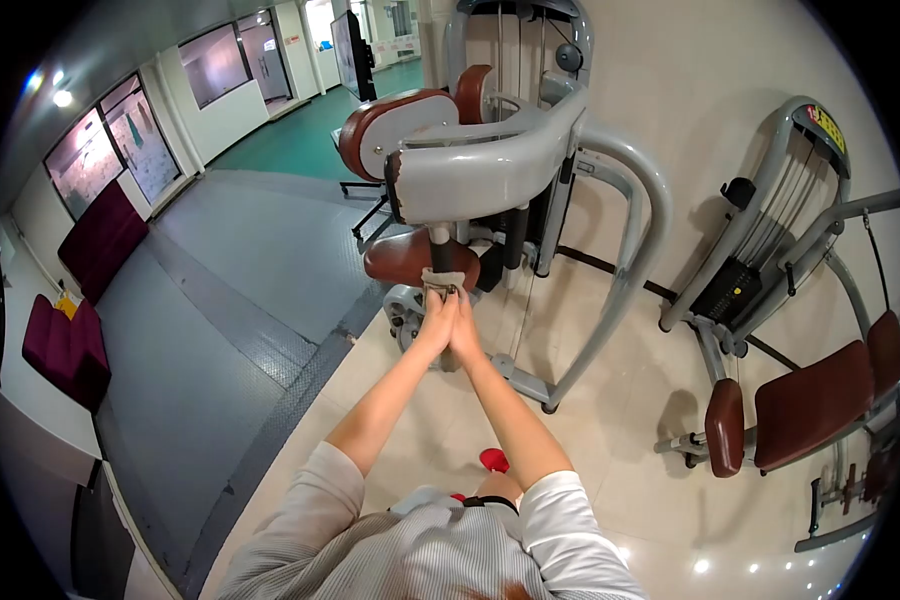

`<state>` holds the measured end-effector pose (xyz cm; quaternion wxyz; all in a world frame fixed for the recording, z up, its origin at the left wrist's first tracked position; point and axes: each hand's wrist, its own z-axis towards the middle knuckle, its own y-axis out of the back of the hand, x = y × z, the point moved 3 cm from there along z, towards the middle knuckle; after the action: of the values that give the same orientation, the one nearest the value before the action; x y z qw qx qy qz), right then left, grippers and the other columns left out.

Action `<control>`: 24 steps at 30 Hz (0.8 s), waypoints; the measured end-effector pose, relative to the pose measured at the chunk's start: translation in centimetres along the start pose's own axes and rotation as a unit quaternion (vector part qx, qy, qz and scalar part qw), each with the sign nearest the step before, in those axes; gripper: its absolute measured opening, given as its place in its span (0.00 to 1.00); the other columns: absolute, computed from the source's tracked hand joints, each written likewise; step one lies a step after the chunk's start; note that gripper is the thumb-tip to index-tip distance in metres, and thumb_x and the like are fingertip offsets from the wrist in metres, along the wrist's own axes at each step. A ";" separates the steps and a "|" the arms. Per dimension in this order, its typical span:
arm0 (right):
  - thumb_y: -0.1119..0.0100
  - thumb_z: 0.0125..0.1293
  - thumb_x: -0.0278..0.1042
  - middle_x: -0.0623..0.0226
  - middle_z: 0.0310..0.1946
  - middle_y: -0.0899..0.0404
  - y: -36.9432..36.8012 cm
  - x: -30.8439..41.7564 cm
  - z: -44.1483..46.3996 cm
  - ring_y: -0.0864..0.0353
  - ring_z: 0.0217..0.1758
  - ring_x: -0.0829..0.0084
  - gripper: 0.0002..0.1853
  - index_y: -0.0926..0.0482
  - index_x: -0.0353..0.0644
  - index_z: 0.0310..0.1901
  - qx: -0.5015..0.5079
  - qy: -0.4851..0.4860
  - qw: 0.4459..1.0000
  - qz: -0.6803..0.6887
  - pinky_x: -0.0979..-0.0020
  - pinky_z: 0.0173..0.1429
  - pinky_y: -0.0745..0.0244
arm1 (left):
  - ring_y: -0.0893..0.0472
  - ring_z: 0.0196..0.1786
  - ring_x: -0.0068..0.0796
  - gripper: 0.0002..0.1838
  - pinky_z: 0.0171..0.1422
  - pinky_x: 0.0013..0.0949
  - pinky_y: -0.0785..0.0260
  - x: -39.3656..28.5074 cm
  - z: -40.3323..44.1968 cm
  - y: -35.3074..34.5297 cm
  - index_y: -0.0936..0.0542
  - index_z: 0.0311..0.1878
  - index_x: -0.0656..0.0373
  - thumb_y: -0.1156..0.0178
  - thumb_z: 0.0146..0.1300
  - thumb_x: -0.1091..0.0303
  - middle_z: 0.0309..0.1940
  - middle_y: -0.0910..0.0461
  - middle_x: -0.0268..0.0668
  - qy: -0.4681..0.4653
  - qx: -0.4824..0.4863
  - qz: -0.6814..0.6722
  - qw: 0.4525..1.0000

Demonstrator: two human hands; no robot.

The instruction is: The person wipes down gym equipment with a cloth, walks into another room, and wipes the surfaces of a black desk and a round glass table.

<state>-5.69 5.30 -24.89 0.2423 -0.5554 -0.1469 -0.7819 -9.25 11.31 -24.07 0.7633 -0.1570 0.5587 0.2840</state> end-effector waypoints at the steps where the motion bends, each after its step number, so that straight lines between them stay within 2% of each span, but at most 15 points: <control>1: 0.59 0.67 0.39 0.54 0.56 0.33 0.2 0.9 0.3 0.35 0.59 0.60 0.21 0.37 0.38 0.58 -0.006 0.009 1.000 0.001 0.67 0.63 0.44 | 0.45 0.66 0.46 0.30 0.68 0.38 0.55 -0.6 -0.1 -0.2 0.46 0.63 0.68 0.54 0.66 0.55 0.62 0.45 0.53 0.010 0.010 -0.005 1.000; 5: 0.60 0.67 0.39 0.55 0.55 0.33 0.8 2.7 0.9 0.34 0.58 0.61 0.20 0.36 0.37 0.57 -0.030 0.031 0.999 -0.004 0.67 0.62 0.43 | 0.47 0.67 0.40 0.29 0.69 0.35 0.57 -4.2 -2.0 -1.2 0.47 0.64 0.66 0.57 0.68 0.57 0.64 0.47 0.48 -0.019 -0.005 -0.007 1.000; 8: 0.61 0.68 0.38 0.55 0.54 0.32 1.6 1.4 0.0 0.34 0.57 0.62 0.20 0.36 0.37 0.57 -0.039 0.027 0.998 -0.028 0.67 0.62 0.43 | 0.49 0.68 0.36 0.28 0.70 0.32 0.59 -6.2 -3.8 -2.1 0.47 0.66 0.65 0.59 0.69 0.57 0.65 0.49 0.43 -0.053 -0.020 -0.013 0.998; 11: 0.61 0.68 0.38 0.55 0.54 0.32 2.5 0.8 -1.2 0.34 0.57 0.63 0.19 0.35 0.37 0.56 -0.055 0.027 0.997 -0.043 0.68 0.61 0.42 | 0.45 0.64 0.43 0.23 0.68 0.39 0.57 -5.4 -4.4 -4.0 0.42 0.60 0.67 0.57 0.67 0.63 0.62 0.46 0.48 -0.130 -0.030 -0.033 0.991; 13: 0.61 0.68 0.38 0.56 0.53 0.31 3.6 2.0 -1.4 0.34 0.56 0.64 0.19 0.34 0.37 0.56 -0.073 0.039 0.995 -0.050 0.68 0.61 0.42 | 0.43 0.62 0.40 0.20 0.67 0.37 0.54 -5.1 -4.4 -4.8 0.40 0.57 0.66 0.57 0.67 0.65 0.58 0.43 0.46 -0.119 -0.012 -0.066 0.991; 15: 0.62 0.68 0.37 0.56 0.53 0.31 4.9 4.3 -0.8 0.33 0.56 0.64 0.19 0.34 0.36 0.55 -0.095 0.060 0.992 -0.057 0.68 0.60 0.41 | 0.41 0.60 0.29 0.19 0.66 0.29 0.54 -6.7 -3.5 -5.4 0.38 0.58 0.65 0.59 0.68 0.63 0.58 0.40 0.40 -0.059 0.075 -0.102 0.990; 17: 0.62 0.68 0.37 0.56 0.52 0.31 6.3 7.1 0.2 0.33 0.56 0.65 0.18 0.33 0.36 0.55 -0.124 0.082 0.988 -0.045 0.68 0.60 0.41 | 0.39 0.57 0.28 0.18 0.64 0.28 0.52 -7.4 -1.8 -6.5 0.37 0.56 0.64 0.59 0.68 0.64 0.54 0.38 0.38 -0.074 0.089 -0.117 0.986; 19: 0.63 0.68 0.36 0.58 0.51 0.30 7.6 10.3 1.1 0.33 0.54 0.67 0.18 0.32 0.36 0.53 -0.178 0.094 0.979 0.043 0.70 0.58 0.40 | 0.41 0.61 0.27 0.20 0.66 0.28 0.54 -8.3 0.2 -7.8 0.39 0.59 0.63 0.61 0.69 0.62 0.58 0.39 0.37 -0.079 0.110 -0.144 0.980; 20: 0.65 0.69 0.36 0.62 0.52 0.30 8.0 11.5 1.4 0.33 0.54 0.70 0.18 0.33 0.36 0.54 -0.193 0.063 0.968 0.144 0.71 0.59 0.39 | 0.42 0.63 0.27 0.21 0.68 0.28 0.55 -7.8 1.6 -8.5 0.41 0.61 0.63 0.61 0.70 0.60 0.60 0.41 0.37 -0.046 0.110 -0.263 0.957; 21: 0.65 0.69 0.36 0.62 0.52 0.30 8.6 11.7 2.1 0.33 0.54 0.70 0.18 0.33 0.36 0.54 -0.197 0.066 0.968 0.142 0.71 0.59 0.39 | 0.44 0.65 0.26 0.23 0.69 0.29 0.56 -7.2 3.0 -9.1 0.43 0.63 0.62 0.62 0.70 0.59 0.63 0.43 0.37 -0.010 0.108 -0.379 0.919; 22: 0.65 0.69 0.36 0.63 0.53 0.31 9.3 11.7 2.9 0.33 0.55 0.70 0.19 0.34 0.37 0.55 -0.200 0.069 0.950 0.231 0.71 0.59 0.40 | 0.47 0.67 0.25 0.25 0.71 0.29 0.58 -8.5 3.7 -9.3 0.46 0.65 0.61 0.63 0.70 0.57 0.65 0.46 0.36 -0.035 0.091 -0.351 0.931; 23: 0.65 0.69 0.37 0.64 0.54 0.32 9.9 11.6 3.7 0.34 0.56 0.71 0.19 0.35 0.37 0.57 -0.200 0.071 0.924 0.318 0.71 0.60 0.40 | 0.50 0.69 0.26 0.26 0.71 0.30 0.61 -8.5 4.9 -9.3 0.48 0.66 0.62 0.62 0.70 0.59 0.66 0.49 0.38 -0.059 0.114 -0.329 0.936; 24: 0.66 0.69 0.38 0.63 0.56 0.34 10.5 12.3 4.1 0.36 0.59 0.71 0.21 0.38 0.38 0.60 -0.209 0.043 0.924 0.317 0.71 0.63 0.42 | 0.51 0.69 0.33 0.25 0.70 0.34 0.61 -9.1 5.8 -9.7 0.46 0.64 0.63 0.61 0.69 0.59 0.66 0.49 0.43 -0.108 0.113 -0.241 0.958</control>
<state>0.07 -4.13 -12.37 0.3624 -0.5767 0.2142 -0.7001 -0.88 4.52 -14.32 0.8774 -0.1685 0.4472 0.0419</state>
